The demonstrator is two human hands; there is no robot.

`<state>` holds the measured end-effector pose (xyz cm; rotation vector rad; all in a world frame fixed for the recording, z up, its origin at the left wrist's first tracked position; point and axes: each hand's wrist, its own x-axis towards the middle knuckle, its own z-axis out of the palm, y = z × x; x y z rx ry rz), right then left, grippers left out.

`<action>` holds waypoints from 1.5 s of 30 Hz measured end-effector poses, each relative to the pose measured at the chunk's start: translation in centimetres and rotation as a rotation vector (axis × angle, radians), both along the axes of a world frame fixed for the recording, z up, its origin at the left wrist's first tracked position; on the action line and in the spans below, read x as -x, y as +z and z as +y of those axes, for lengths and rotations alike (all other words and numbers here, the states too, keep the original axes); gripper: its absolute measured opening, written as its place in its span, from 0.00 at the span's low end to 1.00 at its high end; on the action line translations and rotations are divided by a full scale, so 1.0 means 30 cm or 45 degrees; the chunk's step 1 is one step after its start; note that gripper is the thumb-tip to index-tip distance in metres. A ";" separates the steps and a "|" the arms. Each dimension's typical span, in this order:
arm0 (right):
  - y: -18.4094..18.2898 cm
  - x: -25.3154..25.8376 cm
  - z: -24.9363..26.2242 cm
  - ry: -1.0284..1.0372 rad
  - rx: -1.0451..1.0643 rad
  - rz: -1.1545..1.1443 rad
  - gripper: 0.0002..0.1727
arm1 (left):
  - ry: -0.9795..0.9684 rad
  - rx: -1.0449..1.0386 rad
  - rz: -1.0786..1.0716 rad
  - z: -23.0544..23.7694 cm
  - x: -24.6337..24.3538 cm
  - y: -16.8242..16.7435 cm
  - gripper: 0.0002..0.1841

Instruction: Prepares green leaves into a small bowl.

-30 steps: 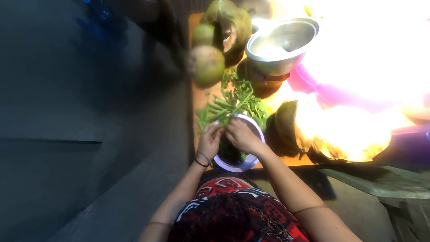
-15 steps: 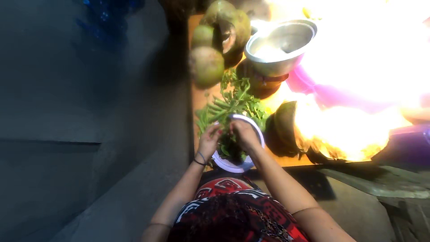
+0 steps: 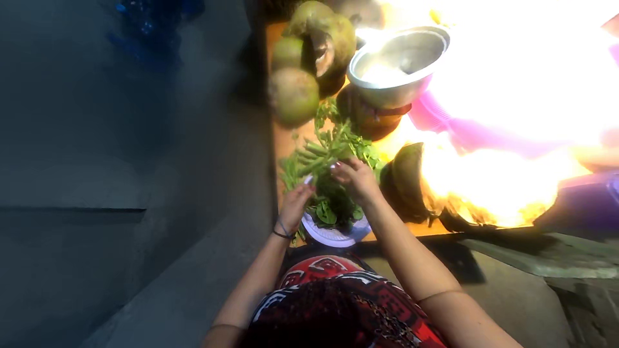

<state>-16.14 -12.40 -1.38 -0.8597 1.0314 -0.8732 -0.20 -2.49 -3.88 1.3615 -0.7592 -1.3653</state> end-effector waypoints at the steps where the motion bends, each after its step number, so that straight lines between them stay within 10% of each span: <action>1: 0.007 -0.011 0.002 -0.014 -0.047 -0.055 0.10 | -0.015 0.031 -0.026 0.001 0.001 -0.008 0.09; 7: -0.006 -0.017 0.039 0.097 -0.073 0.087 0.03 | 0.016 -0.054 0.021 -0.005 -0.003 0.034 0.25; 16: 0.019 0.031 0.069 0.146 -0.352 -0.007 0.06 | 0.052 -0.032 -0.447 -0.011 0.017 0.039 0.17; 27: -0.058 0.040 0.112 0.215 0.187 0.132 0.17 | 0.008 0.138 -0.949 -0.010 0.047 0.019 0.16; 41: -0.062 0.012 0.124 0.441 1.042 1.086 0.12 | 0.085 0.472 -1.262 -0.006 0.074 -0.018 0.18; 45: -0.034 0.007 0.135 0.490 0.752 0.961 0.12 | 0.095 0.456 -1.170 -0.003 0.077 -0.018 0.19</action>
